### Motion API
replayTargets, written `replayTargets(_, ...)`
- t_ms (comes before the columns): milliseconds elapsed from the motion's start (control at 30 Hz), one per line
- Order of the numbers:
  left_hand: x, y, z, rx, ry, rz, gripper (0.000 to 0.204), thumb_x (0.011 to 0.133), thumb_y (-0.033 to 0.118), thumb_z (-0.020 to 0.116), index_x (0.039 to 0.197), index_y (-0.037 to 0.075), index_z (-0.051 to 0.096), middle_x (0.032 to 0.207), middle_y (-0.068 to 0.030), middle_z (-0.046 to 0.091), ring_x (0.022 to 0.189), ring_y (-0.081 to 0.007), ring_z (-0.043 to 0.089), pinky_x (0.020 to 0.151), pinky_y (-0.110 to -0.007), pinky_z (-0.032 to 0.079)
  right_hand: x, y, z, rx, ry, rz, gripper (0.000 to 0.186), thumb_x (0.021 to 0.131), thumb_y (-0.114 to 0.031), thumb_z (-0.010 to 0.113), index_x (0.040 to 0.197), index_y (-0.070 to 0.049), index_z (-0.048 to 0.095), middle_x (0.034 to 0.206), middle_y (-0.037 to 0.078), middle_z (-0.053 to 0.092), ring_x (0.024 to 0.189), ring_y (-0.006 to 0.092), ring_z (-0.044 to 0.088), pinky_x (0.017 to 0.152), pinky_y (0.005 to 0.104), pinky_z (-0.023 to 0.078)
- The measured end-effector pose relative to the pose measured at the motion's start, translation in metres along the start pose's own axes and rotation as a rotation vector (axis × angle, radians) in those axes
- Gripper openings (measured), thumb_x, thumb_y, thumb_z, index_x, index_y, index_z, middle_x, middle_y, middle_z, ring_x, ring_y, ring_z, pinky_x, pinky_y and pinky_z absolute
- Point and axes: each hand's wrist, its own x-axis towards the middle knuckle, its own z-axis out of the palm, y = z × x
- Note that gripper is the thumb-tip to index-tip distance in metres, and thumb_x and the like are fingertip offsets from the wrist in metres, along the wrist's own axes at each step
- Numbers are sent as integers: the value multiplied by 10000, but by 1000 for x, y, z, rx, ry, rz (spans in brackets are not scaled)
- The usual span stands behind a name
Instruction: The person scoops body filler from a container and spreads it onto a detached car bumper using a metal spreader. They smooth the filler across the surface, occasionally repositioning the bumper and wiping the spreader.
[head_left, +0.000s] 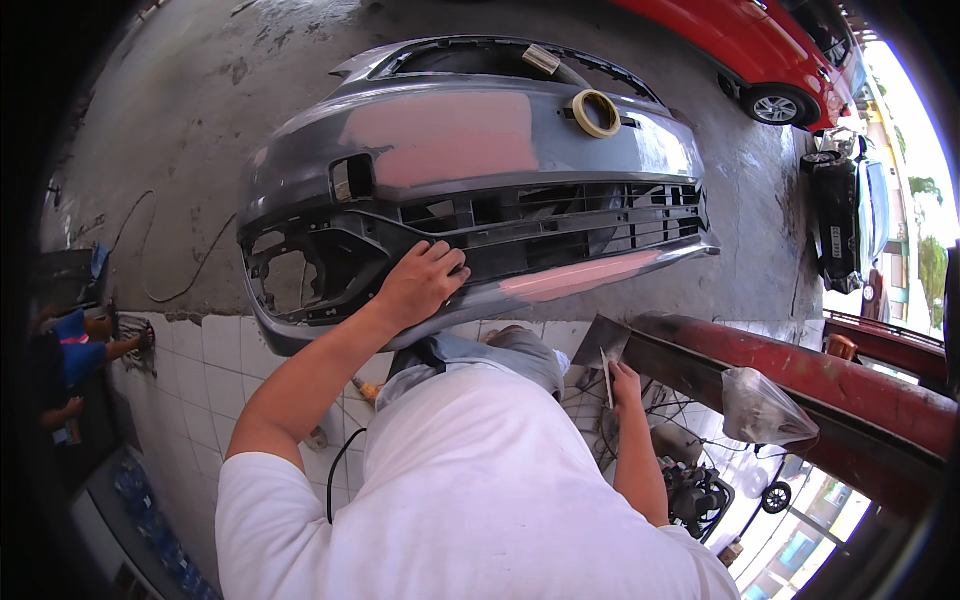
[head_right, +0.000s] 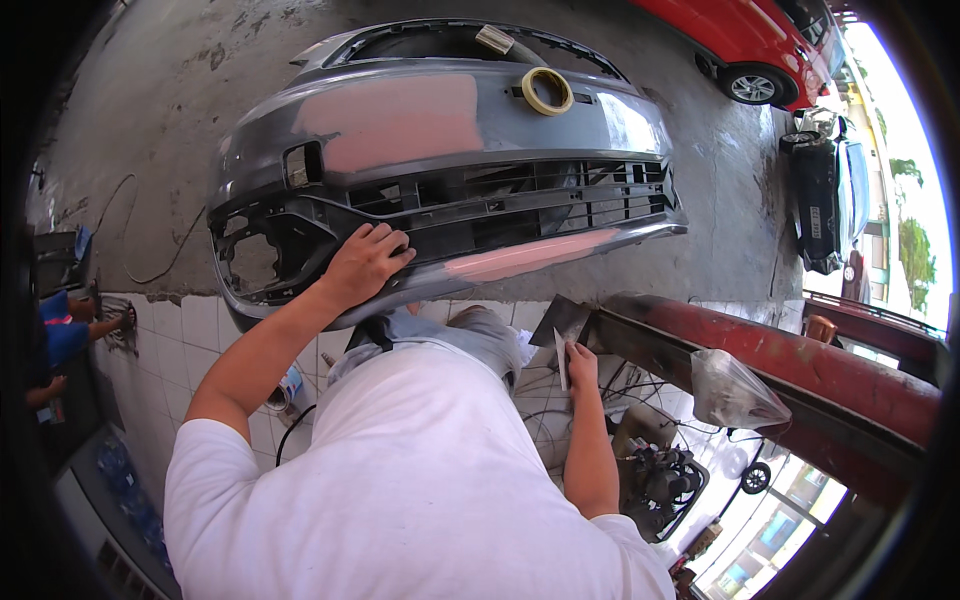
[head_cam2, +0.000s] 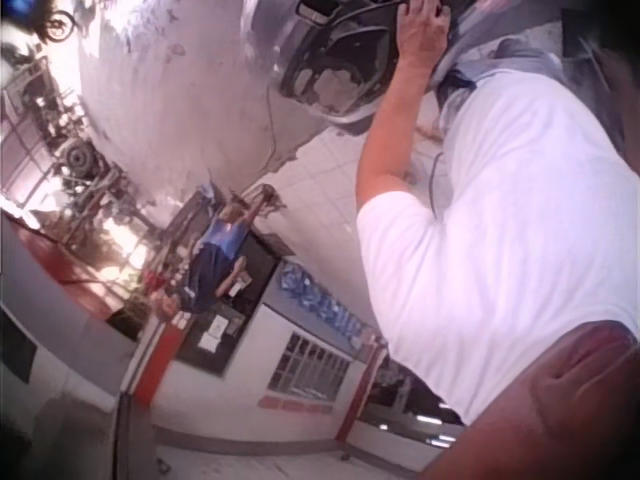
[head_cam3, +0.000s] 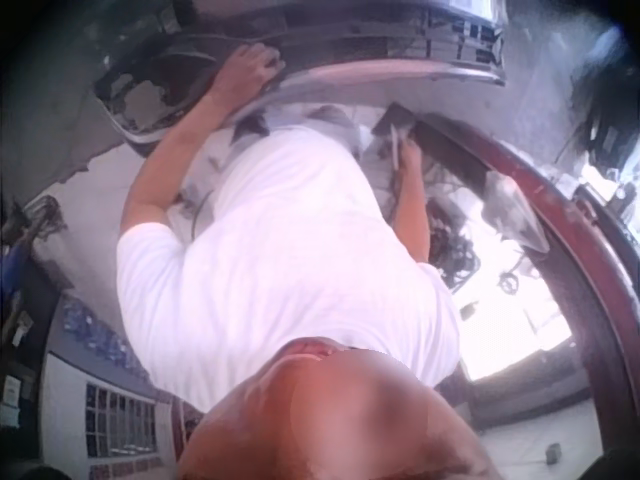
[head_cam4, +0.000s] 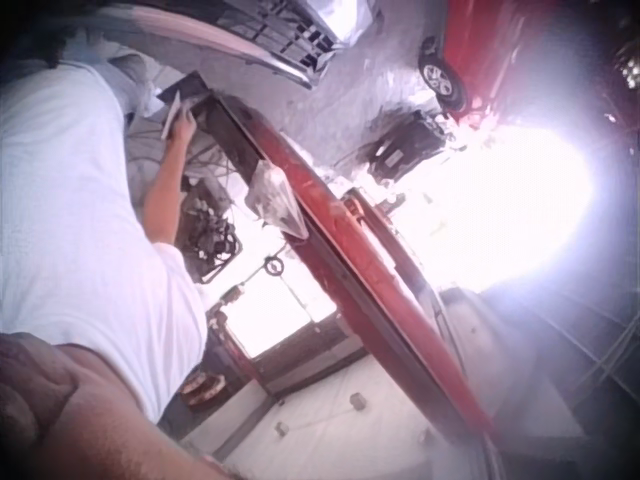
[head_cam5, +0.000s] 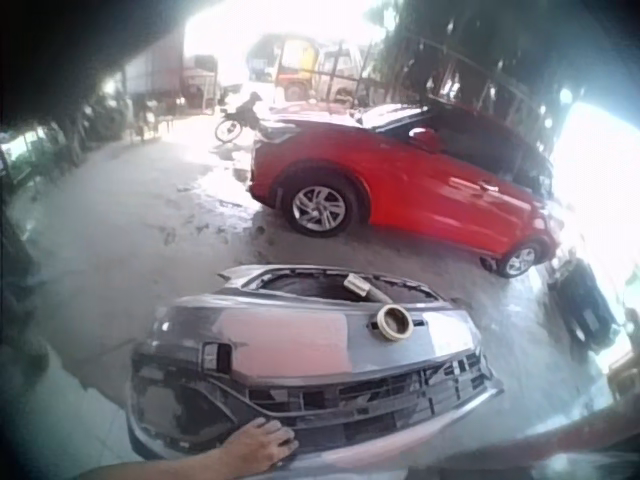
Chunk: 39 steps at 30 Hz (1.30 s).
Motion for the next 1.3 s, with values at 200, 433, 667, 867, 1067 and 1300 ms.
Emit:
replayTargets(200,10,-4,4,37,-12,91,288,879,131,620,1123,129,774,1118,-39,630,1066,-213,574,942,-362,455,-2,35,5,58,35,-29,299,1012,-219,653,1164,29,721,980,65,737,832,157,669,742,320,519)
replayTargets(433,22,-10,-2,83,-148,208,254,858,105,630,1079,101,755,1101,-44,639,1031,-208,609,925,-361,484,-5,75,-11,169,74,59,322,990,-205,664,1179,50,719,1064,94,749,930,186,671,836,319,511)
replayTargets(667,30,-23,-1,44,-201,287,185,867,96,619,1020,92,722,1073,-56,644,1018,-213,647,899,-347,515,14,118,-31,138,103,25,304,992,-218,659,1175,16,724,955,70,725,808,157,645,703,312,491)
replayTargets(867,41,-7,-7,-4,-291,148,146,887,96,629,1030,82,655,1013,-84,630,961,-270,654,858,-392,520,2,137,-50,158,145,48,229,995,-261,644,1035,-55,738,677,0,589,464,128,488,388,312,343)
replayTargets(1067,71,118,-3,-521,76,-17,218,842,-59,683,1034,43,666,1058,-116,673,1005,-329,685,913,-431,537,-2,186,-68,230,114,143,300,971,-235,670,1151,-1,726,909,67,693,743,172,621,634,322,462)
replayTargets(1300,71,192,71,-487,128,262,388,803,-103,680,1156,49,733,1272,-130,698,1076,-320,709,923,-377,587,13,196,-79,197,113,63,371,964,-213,679,1228,46,697,1029,123,735,907,205,674,796,325,507)
